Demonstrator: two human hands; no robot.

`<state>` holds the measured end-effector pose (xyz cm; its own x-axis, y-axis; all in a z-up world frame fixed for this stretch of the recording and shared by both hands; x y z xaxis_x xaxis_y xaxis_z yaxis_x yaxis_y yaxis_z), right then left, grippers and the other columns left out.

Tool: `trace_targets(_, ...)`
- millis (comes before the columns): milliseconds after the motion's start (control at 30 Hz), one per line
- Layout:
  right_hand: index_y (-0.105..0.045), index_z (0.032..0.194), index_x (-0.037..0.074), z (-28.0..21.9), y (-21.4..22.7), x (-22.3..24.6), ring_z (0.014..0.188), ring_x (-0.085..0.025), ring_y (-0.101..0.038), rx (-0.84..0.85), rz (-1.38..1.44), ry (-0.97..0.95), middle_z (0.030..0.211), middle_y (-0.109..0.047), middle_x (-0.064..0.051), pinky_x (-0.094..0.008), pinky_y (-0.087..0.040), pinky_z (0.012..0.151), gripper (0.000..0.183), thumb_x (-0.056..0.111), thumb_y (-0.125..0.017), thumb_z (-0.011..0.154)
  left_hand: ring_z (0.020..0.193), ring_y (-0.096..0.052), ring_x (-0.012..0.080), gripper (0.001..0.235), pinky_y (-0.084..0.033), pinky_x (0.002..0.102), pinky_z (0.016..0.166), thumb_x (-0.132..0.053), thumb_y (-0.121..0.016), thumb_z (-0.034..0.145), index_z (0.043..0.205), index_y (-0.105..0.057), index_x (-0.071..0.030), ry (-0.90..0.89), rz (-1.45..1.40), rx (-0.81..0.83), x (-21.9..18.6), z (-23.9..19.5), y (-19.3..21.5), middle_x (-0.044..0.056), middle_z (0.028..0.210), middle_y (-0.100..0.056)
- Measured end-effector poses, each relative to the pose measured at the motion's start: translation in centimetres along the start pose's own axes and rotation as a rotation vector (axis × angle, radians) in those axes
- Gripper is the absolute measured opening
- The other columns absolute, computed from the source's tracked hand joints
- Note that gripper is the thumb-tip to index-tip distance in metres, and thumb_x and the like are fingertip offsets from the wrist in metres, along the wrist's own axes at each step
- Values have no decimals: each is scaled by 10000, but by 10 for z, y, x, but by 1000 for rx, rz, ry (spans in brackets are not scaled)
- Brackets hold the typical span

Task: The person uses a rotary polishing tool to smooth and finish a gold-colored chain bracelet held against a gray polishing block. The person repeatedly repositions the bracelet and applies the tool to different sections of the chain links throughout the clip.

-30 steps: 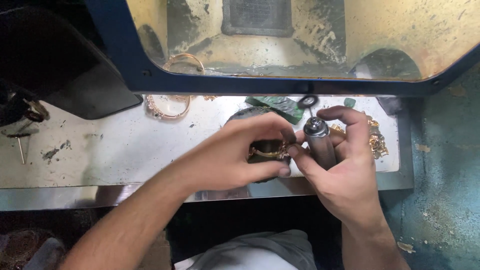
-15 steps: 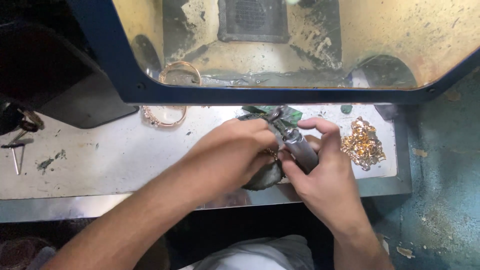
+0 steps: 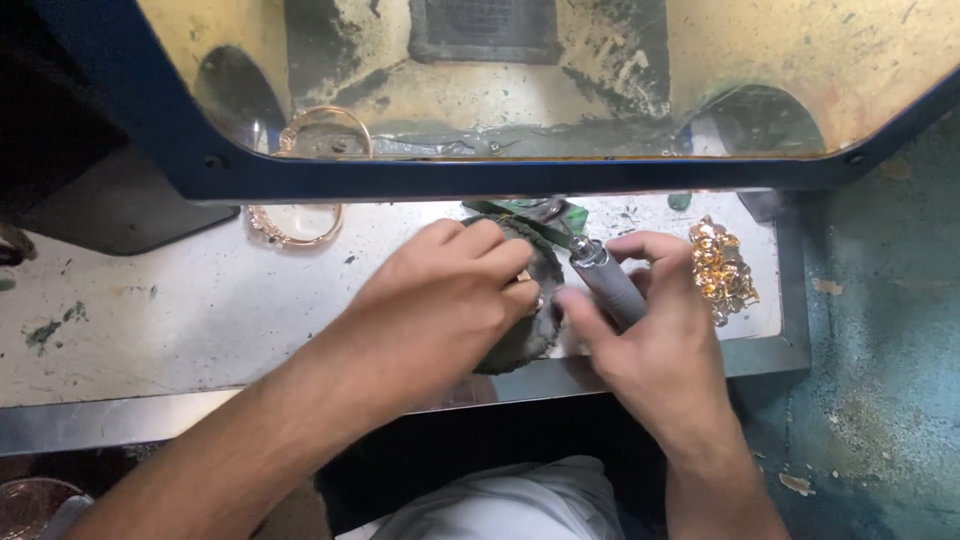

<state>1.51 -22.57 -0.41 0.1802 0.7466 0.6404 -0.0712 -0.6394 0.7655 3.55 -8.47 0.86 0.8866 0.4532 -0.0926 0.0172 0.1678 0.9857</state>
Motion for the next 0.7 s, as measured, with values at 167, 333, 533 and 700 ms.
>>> trace_targets(167,-568,1177,96,-3,15,-5,779,-262,-636,-97,-195,210,1145,-669,-97,-398,-502,802,407,247,-807,884,809,-559,221,280,-422,354,661,-314,-706,965,725,-598,-218,39,19,-188,2,-4,11,-19,828,-559)
trace_targets(333,-629,1189,109,6,23,-10,1014,-367,-671,-138,-392,208,1135,-675,-146,-486,-514,861,447,273,-871,851,938,-569,285,162,-423,446,764,-258,-726,891,783,-711,-139,122,-429,-203,16,-4,-2,15,961,-645)
trace_targets(533,-647,1204,-10,-24,17,8,1090,-343,-648,-164,-266,514,1191,-696,-169,-431,-499,1003,274,196,-663,1024,993,-594,272,94,-430,461,851,-163,-806,835,886,-751,-107,158,-636,-293,28,-10,1,26,1009,-677)
trace_targets(700,-682,1035,-18,-34,11,5,858,-311,-701,-204,-264,675,1002,-746,-166,-403,-554,810,332,294,-730,932,979,-591,265,117,-431,428,840,-141,-698,930,824,-698,-91,78,-497,-324,20,-12,2,4,1054,-690)
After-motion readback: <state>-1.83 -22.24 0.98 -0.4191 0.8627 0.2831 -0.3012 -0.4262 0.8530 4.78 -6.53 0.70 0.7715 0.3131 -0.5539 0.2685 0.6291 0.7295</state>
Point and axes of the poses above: each hand's wrist, its own z-axis towards the middle knuckle, its own y-axis out of the back of the hand, x = y × z, the point moved 9 cm from there along z, towards the middle knuckle
